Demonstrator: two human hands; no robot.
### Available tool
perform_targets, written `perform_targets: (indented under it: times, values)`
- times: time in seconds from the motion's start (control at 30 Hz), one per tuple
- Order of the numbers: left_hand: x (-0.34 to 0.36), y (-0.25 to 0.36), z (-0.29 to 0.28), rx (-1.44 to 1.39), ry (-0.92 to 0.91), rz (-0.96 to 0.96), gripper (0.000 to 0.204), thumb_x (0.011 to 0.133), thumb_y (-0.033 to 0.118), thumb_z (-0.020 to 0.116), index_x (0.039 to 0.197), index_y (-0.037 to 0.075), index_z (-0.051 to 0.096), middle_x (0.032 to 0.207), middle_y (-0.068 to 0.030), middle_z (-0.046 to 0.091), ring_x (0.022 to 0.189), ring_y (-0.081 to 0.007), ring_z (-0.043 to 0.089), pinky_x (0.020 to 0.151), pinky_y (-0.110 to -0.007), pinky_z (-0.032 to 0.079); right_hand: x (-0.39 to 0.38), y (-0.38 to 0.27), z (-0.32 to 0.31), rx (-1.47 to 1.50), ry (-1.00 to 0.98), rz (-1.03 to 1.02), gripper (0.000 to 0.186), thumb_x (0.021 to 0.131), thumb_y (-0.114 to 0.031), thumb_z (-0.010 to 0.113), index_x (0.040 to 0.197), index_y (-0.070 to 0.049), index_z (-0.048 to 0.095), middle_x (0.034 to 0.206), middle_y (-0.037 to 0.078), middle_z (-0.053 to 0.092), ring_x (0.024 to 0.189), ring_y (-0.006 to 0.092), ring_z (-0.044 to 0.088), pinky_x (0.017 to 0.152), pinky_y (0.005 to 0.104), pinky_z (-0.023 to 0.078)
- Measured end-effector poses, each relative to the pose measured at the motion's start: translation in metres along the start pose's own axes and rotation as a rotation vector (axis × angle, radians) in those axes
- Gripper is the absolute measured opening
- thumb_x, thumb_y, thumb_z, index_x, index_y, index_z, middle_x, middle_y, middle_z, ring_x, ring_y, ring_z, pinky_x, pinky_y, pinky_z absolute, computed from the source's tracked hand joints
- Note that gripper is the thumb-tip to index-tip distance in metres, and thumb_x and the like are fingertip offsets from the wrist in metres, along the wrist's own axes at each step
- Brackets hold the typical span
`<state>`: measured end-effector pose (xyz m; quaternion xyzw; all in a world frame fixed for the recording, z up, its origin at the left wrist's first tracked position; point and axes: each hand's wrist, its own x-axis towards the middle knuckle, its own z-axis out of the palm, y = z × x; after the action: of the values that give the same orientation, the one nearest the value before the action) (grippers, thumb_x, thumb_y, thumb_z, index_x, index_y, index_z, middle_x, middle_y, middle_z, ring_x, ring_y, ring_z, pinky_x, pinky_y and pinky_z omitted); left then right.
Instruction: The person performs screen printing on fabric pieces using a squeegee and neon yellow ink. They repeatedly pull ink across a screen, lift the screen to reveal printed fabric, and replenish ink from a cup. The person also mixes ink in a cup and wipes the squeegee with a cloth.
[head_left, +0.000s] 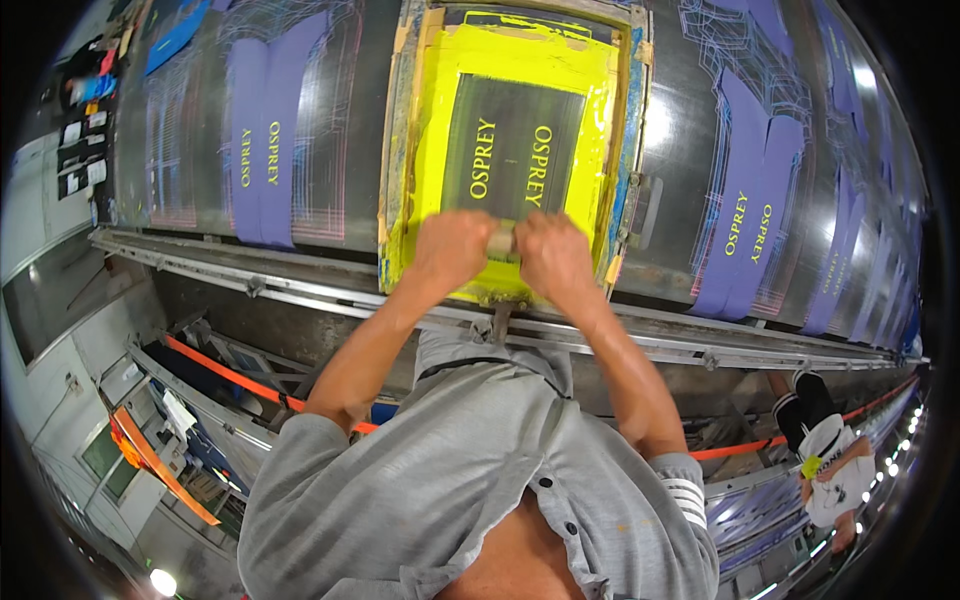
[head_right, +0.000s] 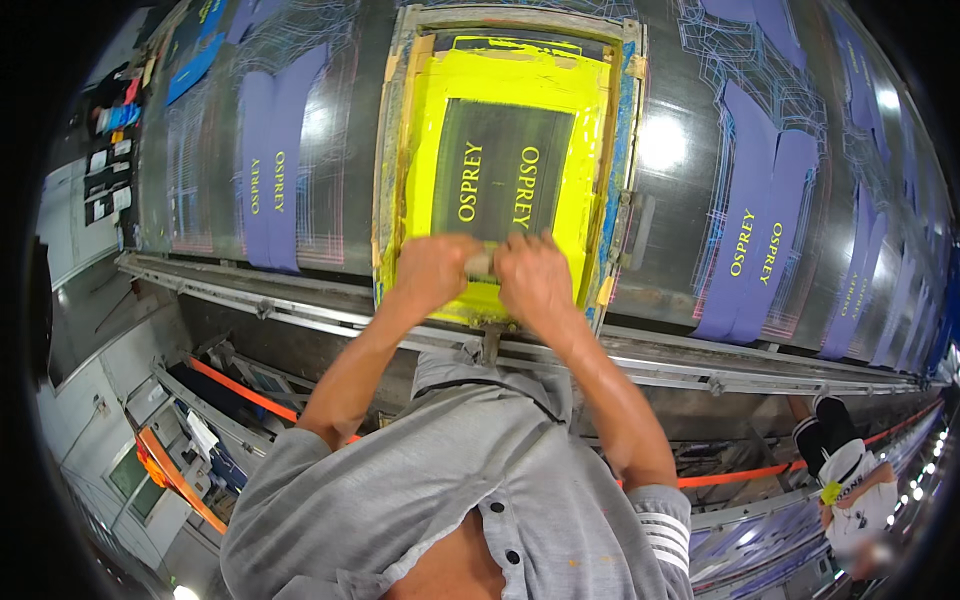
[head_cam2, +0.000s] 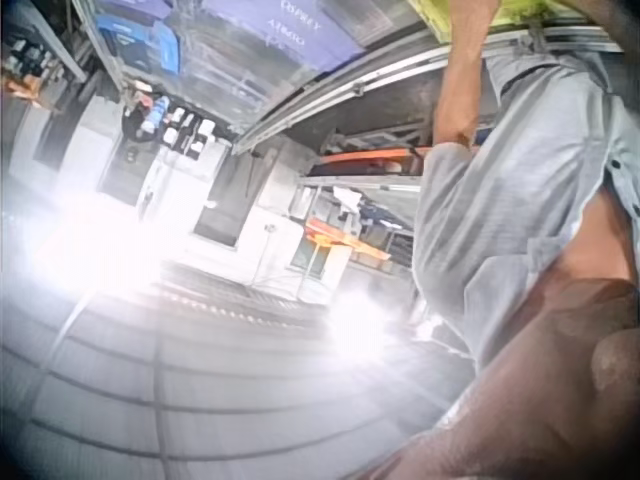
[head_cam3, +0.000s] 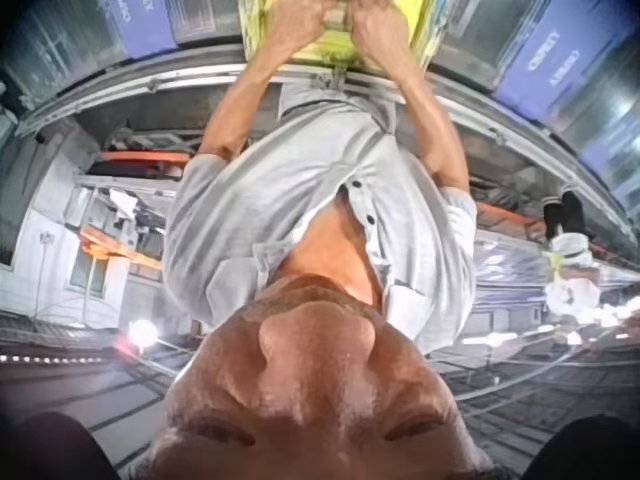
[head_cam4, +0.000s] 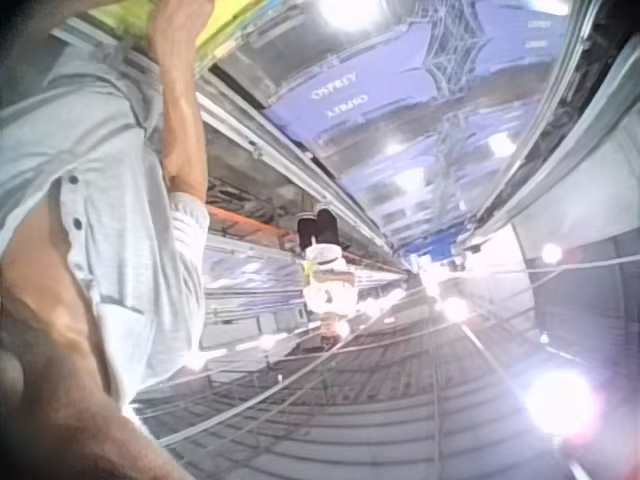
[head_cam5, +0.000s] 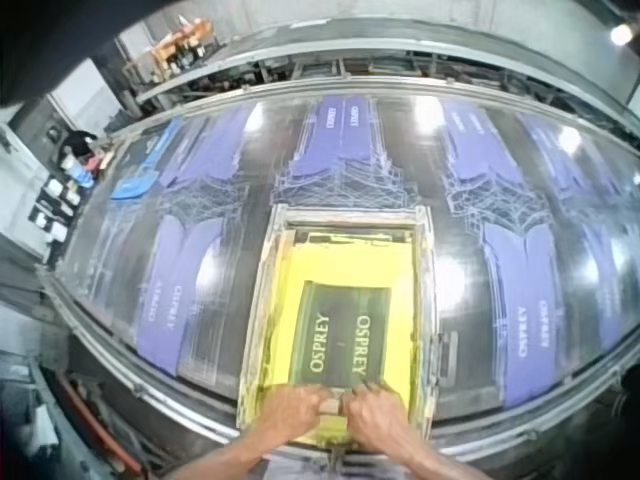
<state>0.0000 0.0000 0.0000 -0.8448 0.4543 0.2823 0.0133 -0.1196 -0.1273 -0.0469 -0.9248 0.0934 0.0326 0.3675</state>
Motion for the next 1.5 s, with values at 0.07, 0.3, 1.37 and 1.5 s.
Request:
perform_targets:
  times: [0.07, 0.3, 1.37, 1.5]
  values:
    - [-0.054, 0.026, 0.009, 0.000, 0.038, 0.061, 0.032, 0.070, 0.006, 0.062, 0.096, 0.021, 0.074, 0.080, -0.0084, 0.070, 0.074, -0.0305, 0.067, 0.062, -0.044, 0.053, -0.057, -0.026, 0.004, -0.012, 0.069, -0.023, 0.007, 0.068, -0.011, 0.066, 0.074, -0.007, 0.069, 0.077, 0.013, 0.064, 0.075, 0.0319, 0.066, 0.083, 0.0432, 0.050]
    - [0.033, 0.035, -0.096, 0.155, -0.058, 0.017, 0.023, 0.070, 0.010, 0.064, 0.088, 0.018, 0.074, 0.080, -0.0136, 0.069, 0.075, -0.0331, 0.068, 0.066, -0.045, 0.053, 0.032, 0.000, -0.097, -0.105, -0.143, 0.084, 0.012, 0.071, -0.011, 0.062, 0.079, -0.009, 0.071, 0.076, 0.016, 0.069, 0.071, 0.0345, 0.069, 0.064, 0.0451, 0.055]
    - [0.354, -0.110, -0.117, 0.242, 0.027, 0.049, 0.031, 0.070, 0.009, 0.062, 0.096, 0.020, 0.075, 0.080, -0.0142, 0.069, 0.078, -0.0325, 0.067, 0.070, -0.044, 0.053, 0.335, 0.186, -0.074, -0.128, 0.002, 0.050, 0.012, 0.074, -0.013, 0.060, 0.082, -0.009, 0.069, 0.078, 0.015, 0.068, 0.075, 0.0350, 0.067, 0.065, 0.0458, 0.053]
    - [0.308, -0.114, -0.056, 0.155, 0.009, 0.019, 0.030, 0.069, 0.007, 0.063, 0.094, 0.020, 0.074, 0.080, -0.0118, 0.069, 0.077, -0.0318, 0.067, 0.068, -0.044, 0.053, 0.283, 0.167, -0.022, -0.109, 0.062, 0.040, 0.008, 0.068, -0.007, 0.064, 0.075, -0.006, 0.067, 0.080, 0.013, 0.065, 0.079, 0.0318, 0.066, 0.072, 0.0456, 0.053]
